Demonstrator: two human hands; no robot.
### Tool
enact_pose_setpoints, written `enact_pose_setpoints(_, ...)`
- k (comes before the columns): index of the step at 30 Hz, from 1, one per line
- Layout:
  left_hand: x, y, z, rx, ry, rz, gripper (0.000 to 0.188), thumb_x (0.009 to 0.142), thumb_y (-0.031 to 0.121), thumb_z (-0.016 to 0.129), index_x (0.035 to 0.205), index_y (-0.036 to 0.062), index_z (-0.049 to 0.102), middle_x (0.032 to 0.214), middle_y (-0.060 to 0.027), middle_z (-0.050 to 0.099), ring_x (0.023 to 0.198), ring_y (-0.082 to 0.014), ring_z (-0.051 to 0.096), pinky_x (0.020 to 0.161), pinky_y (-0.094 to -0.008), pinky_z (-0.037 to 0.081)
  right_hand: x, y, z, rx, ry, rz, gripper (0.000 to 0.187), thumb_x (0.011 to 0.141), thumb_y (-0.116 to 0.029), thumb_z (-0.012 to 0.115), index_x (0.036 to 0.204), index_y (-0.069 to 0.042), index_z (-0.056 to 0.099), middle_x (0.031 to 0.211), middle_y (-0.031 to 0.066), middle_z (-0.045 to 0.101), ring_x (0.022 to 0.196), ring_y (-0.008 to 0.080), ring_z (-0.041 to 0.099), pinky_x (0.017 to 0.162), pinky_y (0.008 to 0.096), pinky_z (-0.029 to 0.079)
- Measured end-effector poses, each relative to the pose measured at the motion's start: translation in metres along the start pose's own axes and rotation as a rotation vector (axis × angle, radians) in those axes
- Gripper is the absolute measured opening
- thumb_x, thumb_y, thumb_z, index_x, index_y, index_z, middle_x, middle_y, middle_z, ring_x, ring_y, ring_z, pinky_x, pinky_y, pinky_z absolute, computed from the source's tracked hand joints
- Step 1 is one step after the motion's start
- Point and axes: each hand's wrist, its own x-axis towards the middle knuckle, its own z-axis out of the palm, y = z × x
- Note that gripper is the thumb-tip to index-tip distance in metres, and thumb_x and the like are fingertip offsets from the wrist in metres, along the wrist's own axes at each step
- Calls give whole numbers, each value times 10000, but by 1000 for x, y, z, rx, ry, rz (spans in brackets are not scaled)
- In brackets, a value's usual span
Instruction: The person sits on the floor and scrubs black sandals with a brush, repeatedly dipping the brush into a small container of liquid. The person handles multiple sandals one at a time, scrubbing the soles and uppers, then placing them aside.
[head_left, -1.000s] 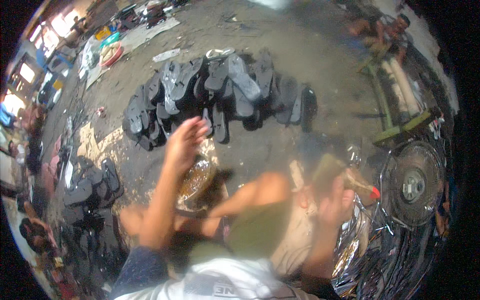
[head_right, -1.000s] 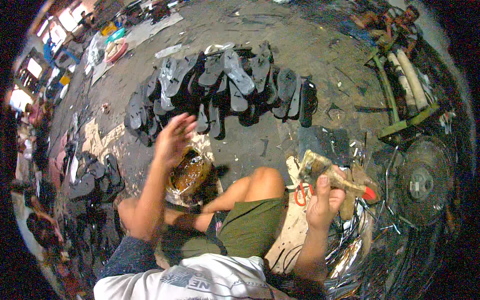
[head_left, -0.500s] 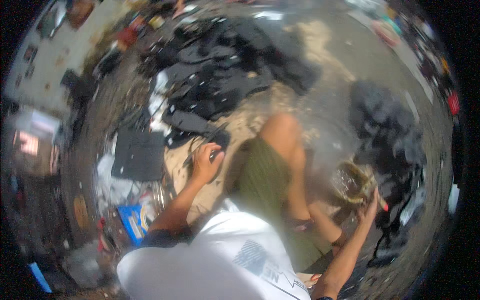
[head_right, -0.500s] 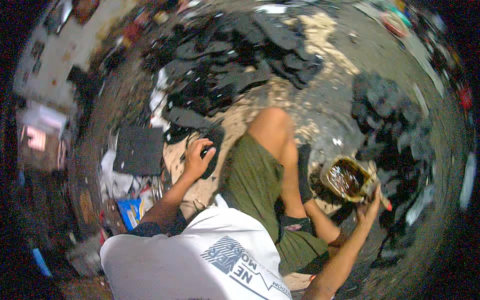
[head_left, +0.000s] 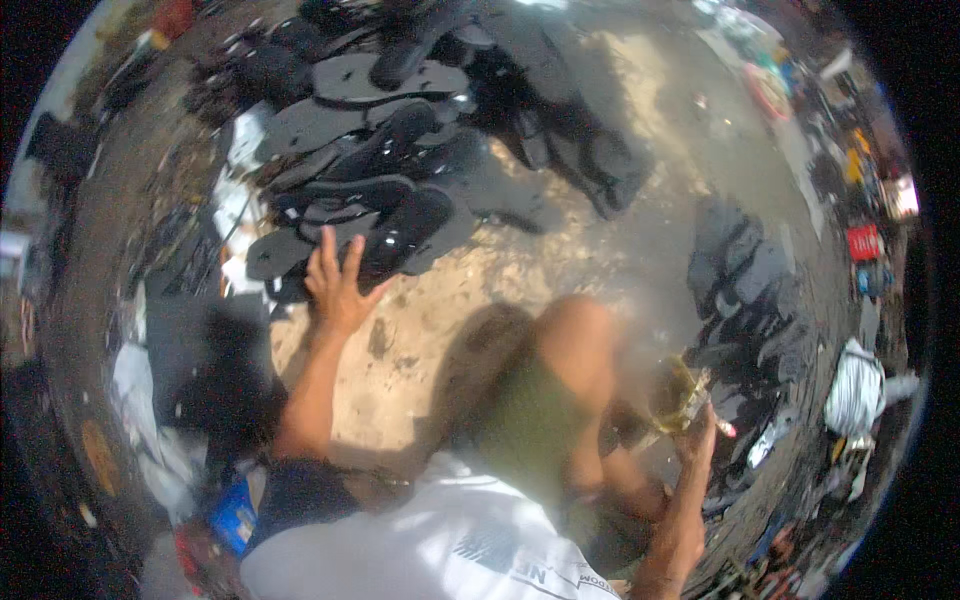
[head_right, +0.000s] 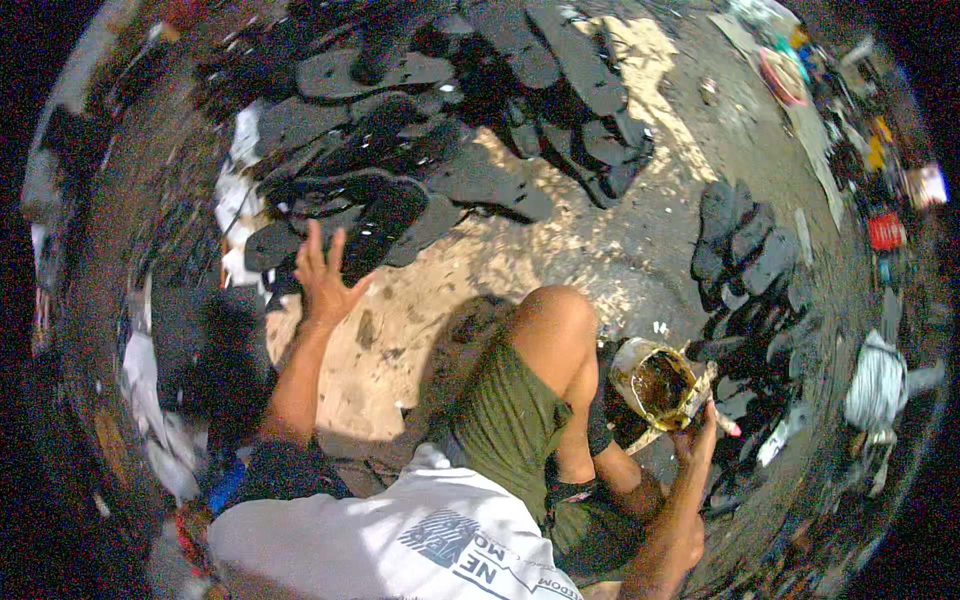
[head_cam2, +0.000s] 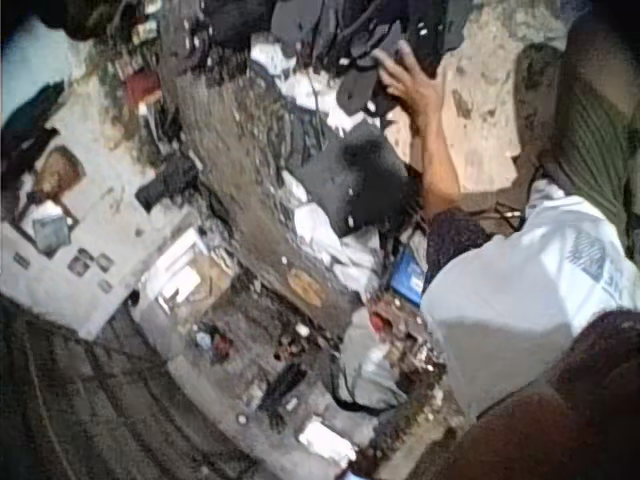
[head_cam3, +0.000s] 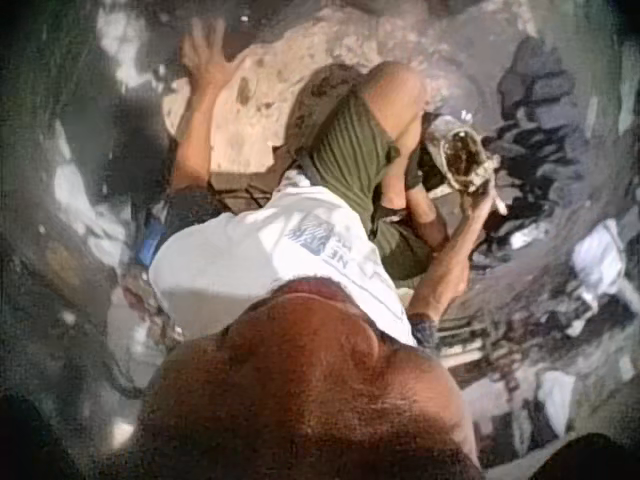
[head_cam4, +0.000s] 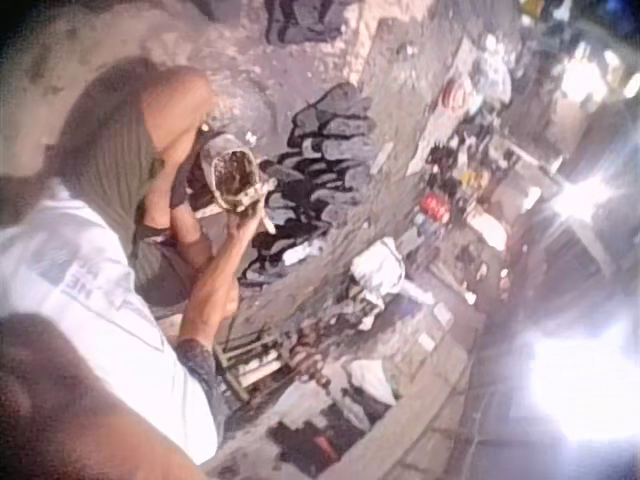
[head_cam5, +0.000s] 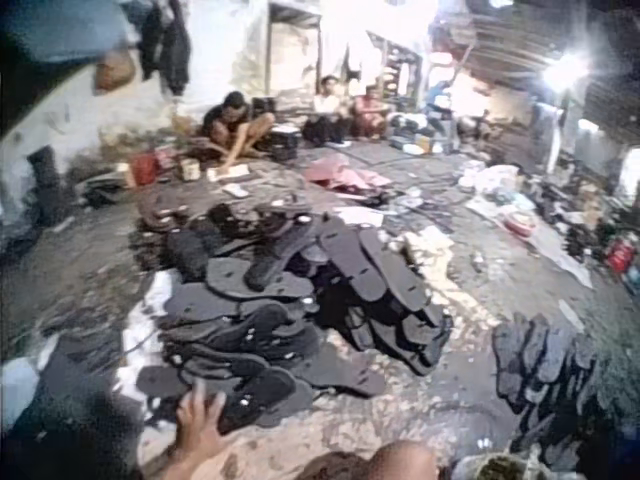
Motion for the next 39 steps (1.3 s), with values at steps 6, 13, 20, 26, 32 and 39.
enact_pose_setpoints(6,-38,-5,31,-233,189,-276,1186,662,273,862,1532,44,89,1577,-301,76,1443,-482,161,1128,-621,157,-60,-128,34,-742,525,-374,546,915,-522,601,1159,-34,626,1013,28,617,878,136,543,746,347,461)
enact_pose_setpoints(13,-82,-28,57,-120,-34,-62,1139,763,558,736,1531,46,69,1579,-311,57,1452,-485,110,1157,-607,120,-67,-212,67,-1188,418,-560,321,989,-213,576,1220,7,618,1110,69,668,967,151,606,903,280,458)
enact_pose_setpoints(20,-42,8,14,-172,-51,69,1053,793,416,758,1526,34,105,1447,-272,241,1294,-389,309,1041,-520,279,-14,-233,256,-1724,160,-459,264,935,-248,669,1063,-17,659,995,139,661,907,198,617,821,343,505)
enact_pose_setpoints(26,-1,93,-31,-637,-269,208,982,812,351,746,1520,20,151,1310,-223,345,1144,-326,364,926,-469,316,-45,-264,265,-1373,-27,-765,346,958,-301,635,1199,-53,615,1104,90,696,1049,192,648,931,369,503)
enact_pose_setpoints(32,50,276,-53,-1088,-765,469,913,831,285,735,1515,7,198,1173,-175,448,993,-263,419,810,-419,353,-142,-154,172,-1225,109,-700,396,932,-356,653,1223,-89,622,1218,134,642,1180,263,585,1031,426,447)
enact_pose_setpoints(39,55,232,-36,-760,-1188,314,835,854,209,722,1508,-9,251,1013,-119,569,818,-190,484,675,-359,396,-160,-50,35,-707,230,-720,363,942,-353,646,1124,-40,673,1049,69,699,984,148,617,888,334,476)
